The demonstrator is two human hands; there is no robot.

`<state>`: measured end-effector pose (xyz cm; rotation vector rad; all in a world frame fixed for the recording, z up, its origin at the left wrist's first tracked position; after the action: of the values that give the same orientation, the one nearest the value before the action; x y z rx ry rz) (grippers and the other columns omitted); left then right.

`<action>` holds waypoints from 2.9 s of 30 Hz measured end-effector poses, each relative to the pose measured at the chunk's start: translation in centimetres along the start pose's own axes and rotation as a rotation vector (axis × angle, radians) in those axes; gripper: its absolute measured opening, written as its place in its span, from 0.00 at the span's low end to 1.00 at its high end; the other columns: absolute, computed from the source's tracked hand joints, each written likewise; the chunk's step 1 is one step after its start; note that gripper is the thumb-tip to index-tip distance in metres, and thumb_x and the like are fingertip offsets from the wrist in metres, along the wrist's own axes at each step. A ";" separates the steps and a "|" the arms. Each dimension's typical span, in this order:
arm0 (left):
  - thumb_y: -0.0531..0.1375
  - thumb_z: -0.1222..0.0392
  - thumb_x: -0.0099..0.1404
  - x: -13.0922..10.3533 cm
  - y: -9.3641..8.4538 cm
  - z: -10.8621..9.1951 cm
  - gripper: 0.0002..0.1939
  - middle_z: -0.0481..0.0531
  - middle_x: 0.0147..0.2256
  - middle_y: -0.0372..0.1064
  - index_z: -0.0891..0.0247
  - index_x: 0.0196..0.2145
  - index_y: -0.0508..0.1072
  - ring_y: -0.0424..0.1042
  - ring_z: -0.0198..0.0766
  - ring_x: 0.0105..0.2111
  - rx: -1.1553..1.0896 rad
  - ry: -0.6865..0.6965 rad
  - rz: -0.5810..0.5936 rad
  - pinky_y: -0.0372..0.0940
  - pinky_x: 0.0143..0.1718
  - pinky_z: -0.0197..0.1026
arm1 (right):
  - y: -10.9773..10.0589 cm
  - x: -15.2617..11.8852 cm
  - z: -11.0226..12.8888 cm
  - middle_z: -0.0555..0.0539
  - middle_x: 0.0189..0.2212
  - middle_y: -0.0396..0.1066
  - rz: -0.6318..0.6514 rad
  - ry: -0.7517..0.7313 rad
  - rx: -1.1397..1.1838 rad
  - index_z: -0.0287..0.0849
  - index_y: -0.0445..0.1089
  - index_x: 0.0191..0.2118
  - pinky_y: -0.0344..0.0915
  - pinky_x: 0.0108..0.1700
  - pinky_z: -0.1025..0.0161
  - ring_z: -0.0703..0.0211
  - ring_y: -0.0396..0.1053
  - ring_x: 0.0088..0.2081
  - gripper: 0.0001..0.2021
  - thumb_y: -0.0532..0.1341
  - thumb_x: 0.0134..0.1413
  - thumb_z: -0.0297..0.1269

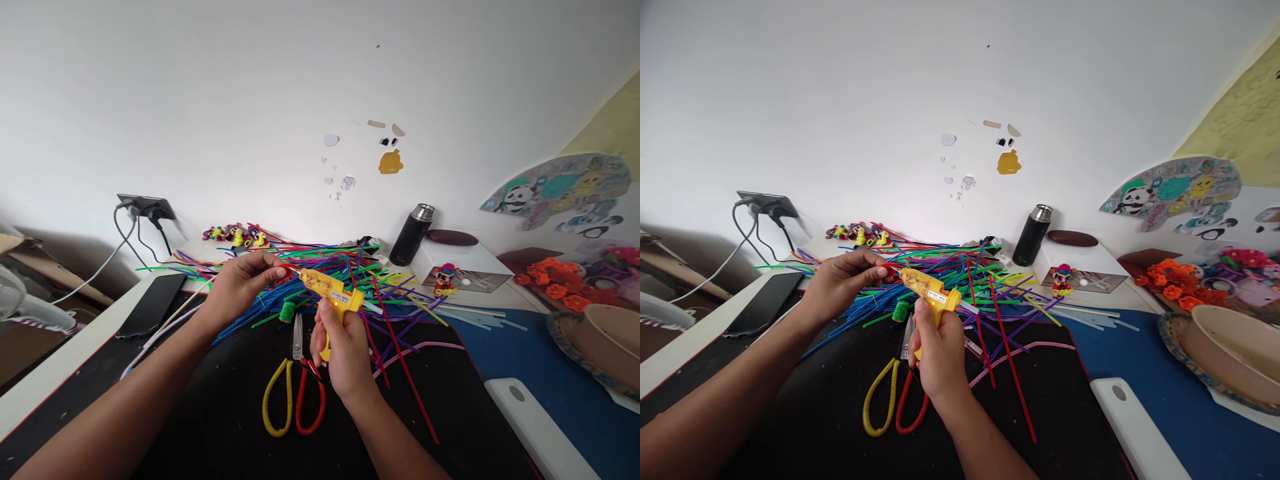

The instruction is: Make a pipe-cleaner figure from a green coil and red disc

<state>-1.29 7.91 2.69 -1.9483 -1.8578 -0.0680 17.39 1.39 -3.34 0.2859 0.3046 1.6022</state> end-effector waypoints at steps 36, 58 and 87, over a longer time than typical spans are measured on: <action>0.77 0.41 0.57 0.3 -1.5 -0.5 0.20 0.51 0.28 0.79 0.61 0.32 0.82 0.74 0.40 0.28 -0.039 -0.030 -0.098 0.69 0.31 0.40 | 0.3 0.2 -0.5 0.57 0.11 0.59 0.036 0.041 -0.047 0.43 0.68 0.28 0.51 0.17 0.68 0.67 0.57 0.11 0.34 0.66 0.54 0.75; 0.74 0.46 0.64 1.0 -3.1 -1.0 0.16 0.53 0.29 0.79 0.63 0.34 0.82 0.74 0.38 0.29 -0.113 0.009 -0.037 0.69 0.32 0.40 | 5.2 -3.7 -3.6 0.47 0.38 0.83 0.574 -0.364 -1.325 0.46 0.75 0.43 0.57 0.32 0.60 0.50 0.80 0.36 0.12 0.71 0.63 0.47; 0.73 0.42 0.64 0.0 1.6 0.0 0.18 0.52 0.28 0.78 0.60 0.32 0.83 0.73 0.41 0.29 0.025 -0.063 0.402 0.68 0.31 0.40 | -0.5 -0.1 2.3 0.45 0.36 0.73 -0.054 -0.490 -0.744 0.44 0.79 0.48 0.68 0.37 0.60 0.54 0.72 0.36 0.12 0.64 0.72 0.47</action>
<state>0.28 7.88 2.25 -2.2881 -1.4600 0.1410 18.70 1.34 -1.44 0.0821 -0.6469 1.4305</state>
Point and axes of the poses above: each hand's wrist, its own x-axis towards the middle knuckle, its own y-axis out of the palm, z = x × y, the point moved 6 cm from there along x, towards the middle knuckle
